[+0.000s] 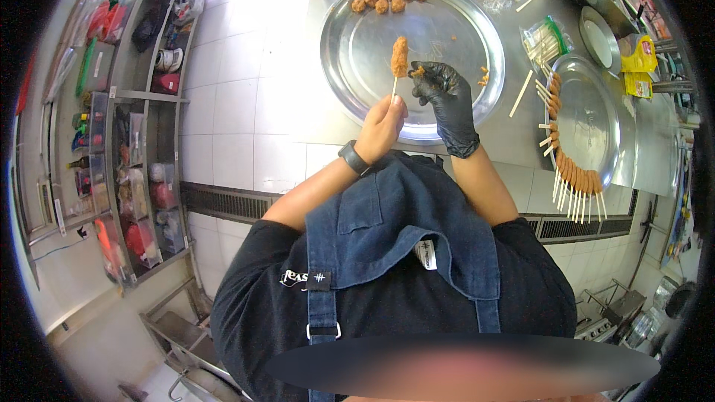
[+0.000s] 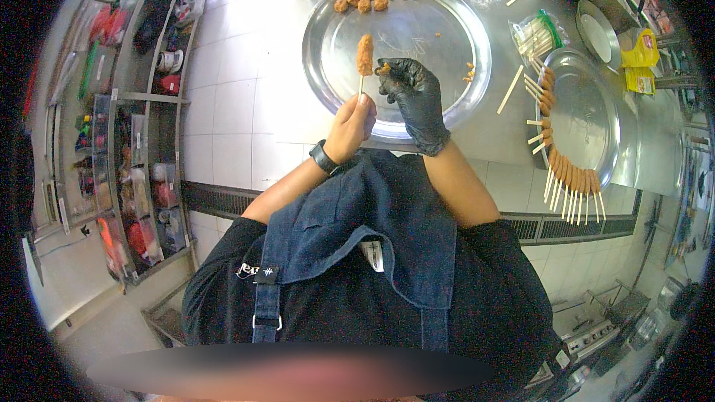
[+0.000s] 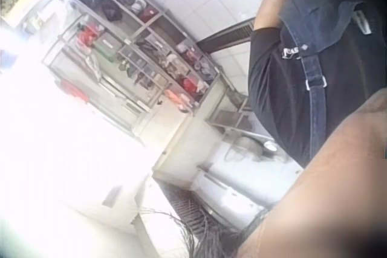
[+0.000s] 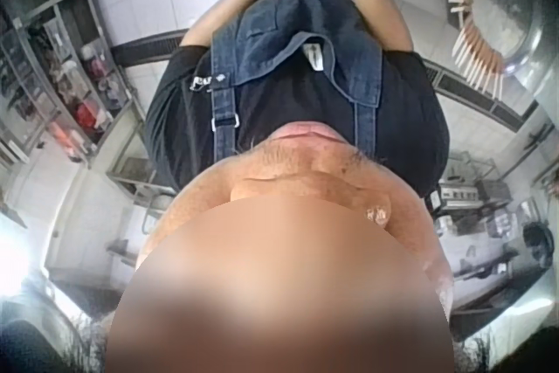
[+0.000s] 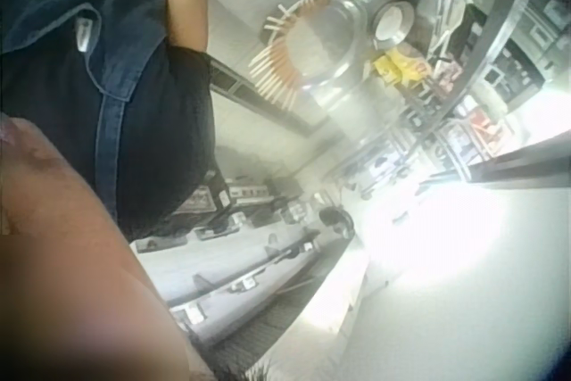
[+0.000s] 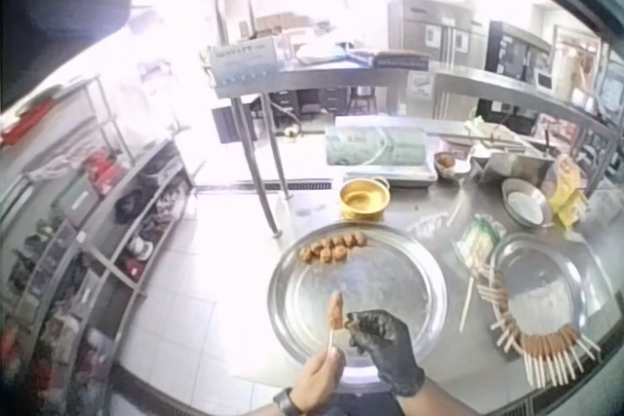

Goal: The person inserts wooden sticks into round meatballs and arranges them on a metal tray. They handle each meatball individually, ensuring the stick is centered, then place the finished skewers in a circular pattern on the tray.

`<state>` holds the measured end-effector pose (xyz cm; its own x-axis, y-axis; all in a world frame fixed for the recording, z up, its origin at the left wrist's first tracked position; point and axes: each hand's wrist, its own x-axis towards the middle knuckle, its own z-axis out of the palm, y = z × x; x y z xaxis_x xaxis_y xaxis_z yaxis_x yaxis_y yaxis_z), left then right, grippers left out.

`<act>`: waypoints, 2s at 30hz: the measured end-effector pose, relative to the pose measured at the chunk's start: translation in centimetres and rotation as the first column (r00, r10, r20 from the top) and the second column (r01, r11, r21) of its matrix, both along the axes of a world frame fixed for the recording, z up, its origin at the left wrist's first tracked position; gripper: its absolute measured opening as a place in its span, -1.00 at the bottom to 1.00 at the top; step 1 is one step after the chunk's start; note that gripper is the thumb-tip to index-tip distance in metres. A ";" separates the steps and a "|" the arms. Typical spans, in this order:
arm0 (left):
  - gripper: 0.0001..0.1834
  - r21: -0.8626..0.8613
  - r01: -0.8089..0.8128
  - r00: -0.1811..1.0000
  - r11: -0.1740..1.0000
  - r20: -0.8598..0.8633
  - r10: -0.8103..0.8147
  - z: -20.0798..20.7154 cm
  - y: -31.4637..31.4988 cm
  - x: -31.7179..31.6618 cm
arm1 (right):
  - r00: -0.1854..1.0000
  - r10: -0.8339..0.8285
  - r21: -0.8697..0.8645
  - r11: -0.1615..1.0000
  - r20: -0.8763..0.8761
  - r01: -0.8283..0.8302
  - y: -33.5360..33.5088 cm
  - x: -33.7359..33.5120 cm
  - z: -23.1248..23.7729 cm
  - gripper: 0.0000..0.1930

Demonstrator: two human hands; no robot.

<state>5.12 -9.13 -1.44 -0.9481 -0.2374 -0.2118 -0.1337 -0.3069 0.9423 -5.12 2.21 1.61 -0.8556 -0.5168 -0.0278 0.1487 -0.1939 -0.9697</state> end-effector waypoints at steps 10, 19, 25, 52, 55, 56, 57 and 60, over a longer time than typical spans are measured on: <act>-0.59 0.016 -0.002 1.000 1.000 -0.009 0.002 -1.1 0.1 0.0 | 0.999 0.001 -0.016 1.000 0.036 -0.001 0.2 -0.2 -0.5 -0.76; -0.59 0.038 0.043 0.999 0.998 0.013 -0.043 -1.2 0.4 -0.6 | 0.995 -0.002 -0.111 0.994 0.105 0.014 1.0 -1.2 -1.3 -0.84; -0.59 0.036 0.059 0.998 0.998 0.022 -0.060 -1.1 0.5 -1.1 | 0.993 -0.015 -0.110 0.994 0.118 0.028 1.8 -1.4 -1.3 -0.82; -0.60 0.126 0.208 0.975 0.970 0.049 -0.215 -0.8 1.6 -4.0 | 0.969 -0.086 -0.243 0.959 0.233 0.144 5.2 -3.5 -1.7 -0.82; -0.60 0.127 0.233 0.970 0.964 0.038 -0.240 -0.6 1.6 -4.5 | 0.952 -0.126 -0.204 0.961 0.279 0.187 5.5 -4.0 -1.8 -0.81; -0.60 0.127 0.244 0.968 0.961 0.033 -0.250 -0.6 1.6 -4.6 | 0.960 -0.127 -0.204 0.962 0.250 0.180 5.5 -4.1 -1.8 -0.82; -0.60 0.131 0.244 0.968 0.961 0.027 -0.249 -0.6 1.6 -4.6 | 0.963 -0.144 -0.186 0.964 0.229 0.189 5.6 -4.2 -1.8 -0.82; -0.59 0.153 0.260 0.961 0.954 0.058 -0.271 -0.8 1.4 -4.8 | 0.949 -0.174 -0.145 0.965 0.263 0.217 5.6 -4.3 -1.9 -0.84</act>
